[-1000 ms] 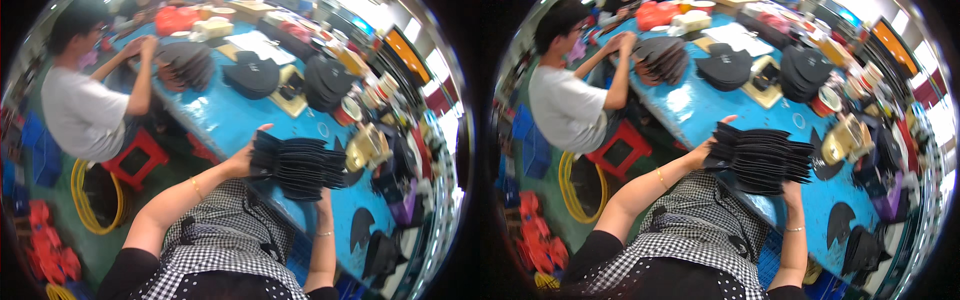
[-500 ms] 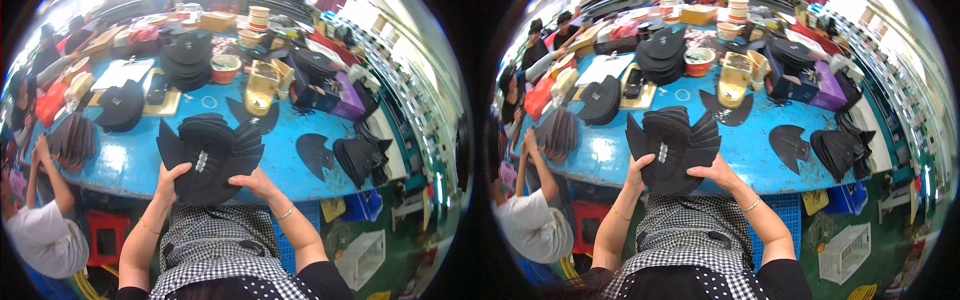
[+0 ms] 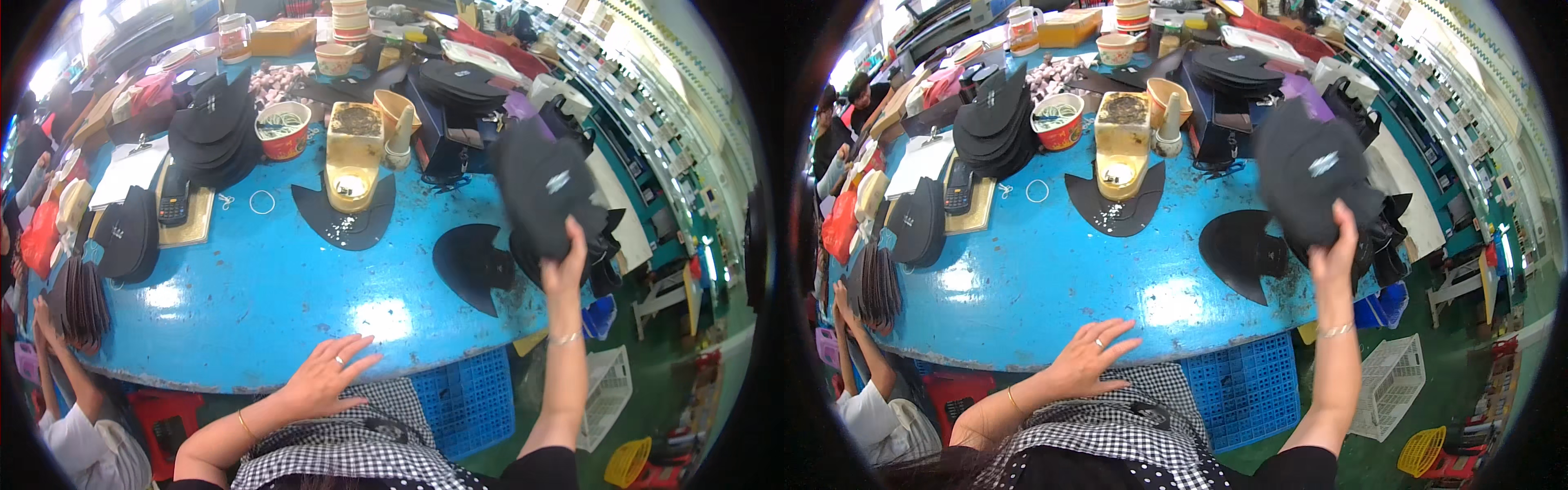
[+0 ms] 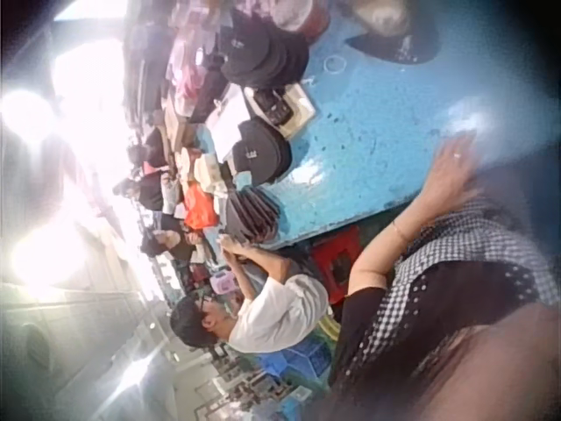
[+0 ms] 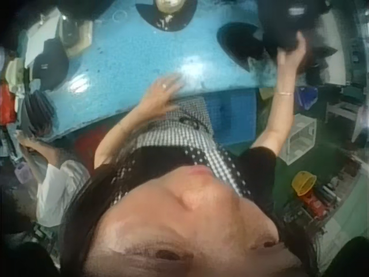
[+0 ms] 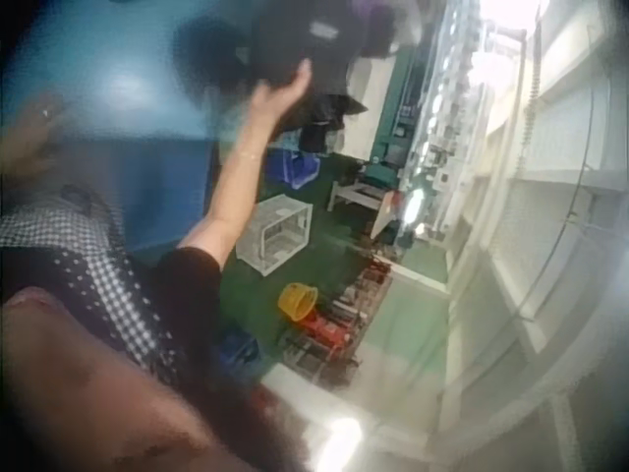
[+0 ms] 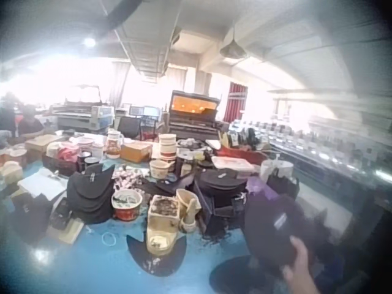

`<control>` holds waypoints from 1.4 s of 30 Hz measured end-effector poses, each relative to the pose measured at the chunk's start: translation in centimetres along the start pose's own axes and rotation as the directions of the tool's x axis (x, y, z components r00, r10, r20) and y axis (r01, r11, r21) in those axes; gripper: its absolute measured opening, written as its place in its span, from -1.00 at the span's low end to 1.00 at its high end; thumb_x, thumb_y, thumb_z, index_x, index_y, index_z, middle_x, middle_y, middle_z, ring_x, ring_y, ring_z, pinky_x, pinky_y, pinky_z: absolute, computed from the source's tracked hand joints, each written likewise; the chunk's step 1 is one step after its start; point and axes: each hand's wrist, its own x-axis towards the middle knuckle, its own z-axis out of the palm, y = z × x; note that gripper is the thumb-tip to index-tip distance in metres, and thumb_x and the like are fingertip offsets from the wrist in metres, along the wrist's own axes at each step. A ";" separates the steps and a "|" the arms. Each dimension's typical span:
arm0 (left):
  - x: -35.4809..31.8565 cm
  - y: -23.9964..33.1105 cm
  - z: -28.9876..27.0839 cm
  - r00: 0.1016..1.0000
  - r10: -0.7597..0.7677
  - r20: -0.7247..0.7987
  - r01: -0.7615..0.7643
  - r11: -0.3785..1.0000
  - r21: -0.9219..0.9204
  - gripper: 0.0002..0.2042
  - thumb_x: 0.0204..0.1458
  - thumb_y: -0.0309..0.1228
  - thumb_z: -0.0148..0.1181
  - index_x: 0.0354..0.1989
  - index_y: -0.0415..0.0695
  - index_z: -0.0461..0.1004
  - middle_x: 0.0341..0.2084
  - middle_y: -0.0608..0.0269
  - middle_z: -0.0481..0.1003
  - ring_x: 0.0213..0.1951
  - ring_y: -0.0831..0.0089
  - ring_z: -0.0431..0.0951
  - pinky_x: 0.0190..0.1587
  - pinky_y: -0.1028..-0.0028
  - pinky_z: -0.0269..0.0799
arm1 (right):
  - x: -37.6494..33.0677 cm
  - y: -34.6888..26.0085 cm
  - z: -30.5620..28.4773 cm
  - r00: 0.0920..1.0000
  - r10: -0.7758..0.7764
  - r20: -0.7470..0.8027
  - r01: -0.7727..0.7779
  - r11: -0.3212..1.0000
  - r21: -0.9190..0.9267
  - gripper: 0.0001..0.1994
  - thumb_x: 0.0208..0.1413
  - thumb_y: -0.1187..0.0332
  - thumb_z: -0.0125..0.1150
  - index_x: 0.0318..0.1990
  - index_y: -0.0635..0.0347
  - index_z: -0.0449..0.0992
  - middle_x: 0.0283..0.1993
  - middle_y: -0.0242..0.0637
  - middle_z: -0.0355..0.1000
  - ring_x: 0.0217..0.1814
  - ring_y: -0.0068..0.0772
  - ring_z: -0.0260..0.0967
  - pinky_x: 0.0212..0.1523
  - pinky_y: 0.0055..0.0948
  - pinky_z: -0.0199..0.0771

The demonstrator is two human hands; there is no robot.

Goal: Applying glue or adhesive to black shoe upper components using a small tool.

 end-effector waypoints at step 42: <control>1.5 0.7 1.9 0.992 -0.091 0.093 0.055 0.941 0.333 -0.29 -0.14 -0.49 0.31 0.32 0.09 0.33 0.37 0.18 0.22 0.35 0.18 0.25 0.33 0.10 0.22 | -6.5 5.5 -1.6 0.696 0.301 0.652 0.718 -0.272 -0.641 -0.36 -0.07 0.14 0.43 0.15 0.34 0.46 0.15 0.17 0.46 0.13 0.14 0.47 0.14 -0.10 0.50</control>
